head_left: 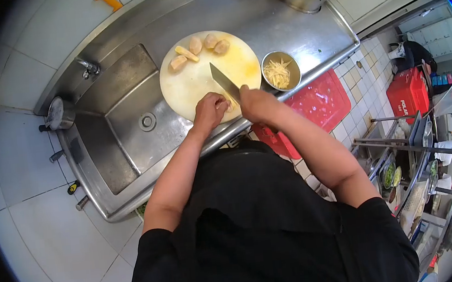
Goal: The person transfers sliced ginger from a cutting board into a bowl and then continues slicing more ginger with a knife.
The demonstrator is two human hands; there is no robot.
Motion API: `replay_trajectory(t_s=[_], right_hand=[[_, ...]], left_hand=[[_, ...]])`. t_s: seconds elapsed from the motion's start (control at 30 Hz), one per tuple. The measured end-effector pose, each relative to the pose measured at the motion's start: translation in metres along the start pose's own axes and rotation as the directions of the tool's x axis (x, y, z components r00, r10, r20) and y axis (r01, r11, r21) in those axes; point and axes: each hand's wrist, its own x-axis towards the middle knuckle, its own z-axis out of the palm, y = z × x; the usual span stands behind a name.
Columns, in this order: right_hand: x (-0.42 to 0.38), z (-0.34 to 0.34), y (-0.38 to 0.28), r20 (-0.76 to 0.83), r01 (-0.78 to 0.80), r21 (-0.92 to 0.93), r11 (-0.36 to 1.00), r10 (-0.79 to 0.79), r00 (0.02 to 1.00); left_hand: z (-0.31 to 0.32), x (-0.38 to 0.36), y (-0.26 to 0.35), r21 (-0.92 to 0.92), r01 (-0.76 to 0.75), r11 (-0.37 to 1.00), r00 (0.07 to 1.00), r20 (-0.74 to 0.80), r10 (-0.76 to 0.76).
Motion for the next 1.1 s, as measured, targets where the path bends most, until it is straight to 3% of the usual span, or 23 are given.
replay_trajectory(t_s=[0.1, 0.17, 0.3, 0.37, 0.5, 0.6, 0.67, 0.73, 0.8, 0.9, 1.1], right_hand=[[-0.022, -0.004, -0.007, 0.117, -0.008, -0.003, 1.0, 0.008, 0.993], [-0.029, 0.036, 0.013, -0.054, 0.002, -0.005, 1.0, -0.002, 0.999], [-0.018, 0.055, 0.022, -0.069, -0.041, 0.024, 0.999, 0.043, 0.997], [-0.004, 0.03, 0.015, -0.087, 0.012, 0.028, 1.0, -0.01, 0.996], [-0.007, -0.005, -0.008, 0.09, -0.012, -0.063, 0.998, 0.018, 0.996], [-0.026, 0.042, 0.014, -0.004, -0.037, 0.01, 0.999, 0.037, 0.999], [-0.028, 0.053, 0.02, -0.015, -0.036, 0.008, 0.999, 0.036, 0.999], [-0.026, 0.064, 0.024, -0.033, -0.036, 0.028, 0.999, 0.037, 0.999], [-0.024, 0.065, 0.029, -0.187, 0.062, -0.006, 0.998, -0.062, 0.98], [-0.025, 0.057, 0.025, -0.087, -0.011, 0.016, 1.0, 0.013, 0.996], [-0.025, 0.059, 0.025, -0.097, -0.005, 0.026, 1.0, 0.008, 0.995]], left_hand=[[0.001, 0.0, -0.005, -0.073, -0.045, 0.996, 0.999, -0.002, 0.045], [0.003, -0.001, -0.008, -0.09, 0.002, 0.996, 1.0, -0.004, -0.002], [-0.001, 0.001, -0.007, -0.083, -0.023, 0.996, 1.0, 0.004, 0.024], [0.0, -0.001, -0.005, -0.042, -0.025, 0.999, 1.0, 0.01, 0.025], [0.004, -0.005, -0.013, -0.138, -0.044, 0.989, 0.999, -0.032, 0.04], [0.002, -0.009, -0.009, -0.157, 0.002, 0.988, 0.998, -0.065, -0.012], [0.001, -0.012, -0.011, 0.058, -0.026, 0.998, 0.997, -0.074, 0.03], [-0.002, -0.016, -0.012, 0.067, -0.026, 0.997, 0.997, -0.064, 0.031], [-0.002, -0.015, -0.014, 0.071, -0.048, 0.996, 0.998, -0.047, 0.051], [-0.002, -0.023, -0.021, -0.016, -0.097, 0.995, 0.994, -0.057, 0.096], [-0.005, -0.022, -0.016, -0.01, -0.049, 0.999, 0.999, -0.012, 0.049]])
